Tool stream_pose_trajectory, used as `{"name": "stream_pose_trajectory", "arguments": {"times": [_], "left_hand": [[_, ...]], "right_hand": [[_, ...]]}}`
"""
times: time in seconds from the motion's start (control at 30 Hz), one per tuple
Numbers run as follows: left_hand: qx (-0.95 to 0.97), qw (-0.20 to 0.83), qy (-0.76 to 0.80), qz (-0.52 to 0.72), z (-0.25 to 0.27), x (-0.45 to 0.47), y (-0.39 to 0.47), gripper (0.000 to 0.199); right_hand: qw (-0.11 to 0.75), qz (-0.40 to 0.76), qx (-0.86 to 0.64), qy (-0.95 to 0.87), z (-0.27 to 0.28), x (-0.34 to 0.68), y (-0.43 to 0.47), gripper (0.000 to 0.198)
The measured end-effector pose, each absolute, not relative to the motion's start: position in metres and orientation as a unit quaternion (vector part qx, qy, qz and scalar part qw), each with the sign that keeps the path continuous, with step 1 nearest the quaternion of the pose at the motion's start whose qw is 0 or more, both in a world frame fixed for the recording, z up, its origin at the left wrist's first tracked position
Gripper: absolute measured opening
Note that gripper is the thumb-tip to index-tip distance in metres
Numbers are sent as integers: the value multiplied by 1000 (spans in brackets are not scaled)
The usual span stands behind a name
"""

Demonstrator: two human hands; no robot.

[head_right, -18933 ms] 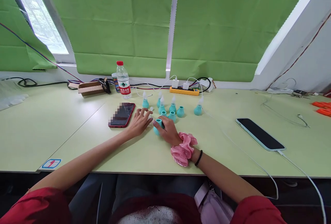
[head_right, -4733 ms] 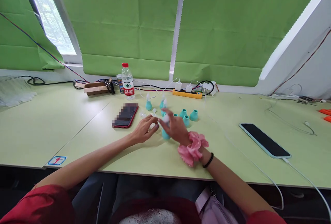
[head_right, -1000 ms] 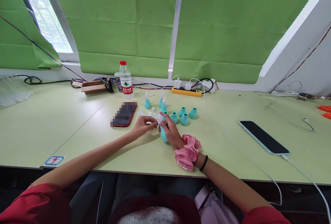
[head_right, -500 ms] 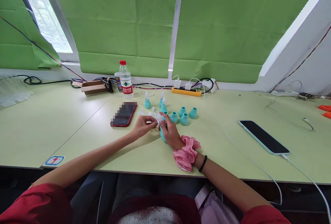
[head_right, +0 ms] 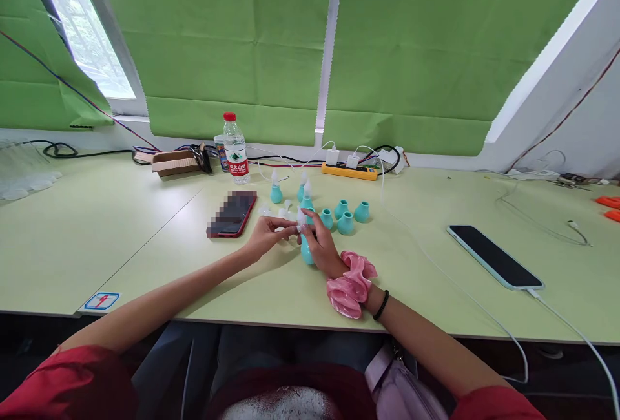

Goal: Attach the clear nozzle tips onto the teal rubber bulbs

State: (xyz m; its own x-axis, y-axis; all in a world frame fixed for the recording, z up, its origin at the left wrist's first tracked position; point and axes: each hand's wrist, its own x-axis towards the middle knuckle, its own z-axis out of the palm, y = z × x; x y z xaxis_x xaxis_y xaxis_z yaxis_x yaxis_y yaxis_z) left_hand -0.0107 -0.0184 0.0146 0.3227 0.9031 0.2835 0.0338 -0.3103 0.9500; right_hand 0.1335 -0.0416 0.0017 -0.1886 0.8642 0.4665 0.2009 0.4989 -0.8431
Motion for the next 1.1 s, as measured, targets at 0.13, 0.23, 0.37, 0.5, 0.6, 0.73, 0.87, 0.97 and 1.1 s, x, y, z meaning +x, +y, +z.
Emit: {"name": "stream_pose_trajectory", "arguments": {"times": [0.13,0.23,0.37,0.5,0.6,0.73,0.87,0.97,1.1], "left_hand": [[666,465,366,455,14,-12,-16,25],[694,424,368,451,13,-13,-16,23],[724,369,374,447,13,-13,-17,20],[733,360,373,441,15,-11,-20,19],[733,350,379,443,15,-10,-20,17],[752,271,400,449,15,-9,-19,12],[784,159,406,442,21,-9,-21,9],[794,135,408,429,24,-9,-22,10],[800,126,409,421,24,-10,-22,10]], "right_hand": [[515,356,-376,-683,2,134,-41,39],[511,373,-378,-676,2,134,-41,38],[493,376,-392,-679,2,134,-41,38],[485,348,-397,-697,3,134,-43,38],[483,285,-408,-721,4,133,-45,38],[472,182,-434,-746,6,131,-48,37],[473,107,-470,-738,4,129,-48,35],[484,83,-485,-724,2,128,-48,34],[499,64,-483,-717,2,126,-49,31]]}}
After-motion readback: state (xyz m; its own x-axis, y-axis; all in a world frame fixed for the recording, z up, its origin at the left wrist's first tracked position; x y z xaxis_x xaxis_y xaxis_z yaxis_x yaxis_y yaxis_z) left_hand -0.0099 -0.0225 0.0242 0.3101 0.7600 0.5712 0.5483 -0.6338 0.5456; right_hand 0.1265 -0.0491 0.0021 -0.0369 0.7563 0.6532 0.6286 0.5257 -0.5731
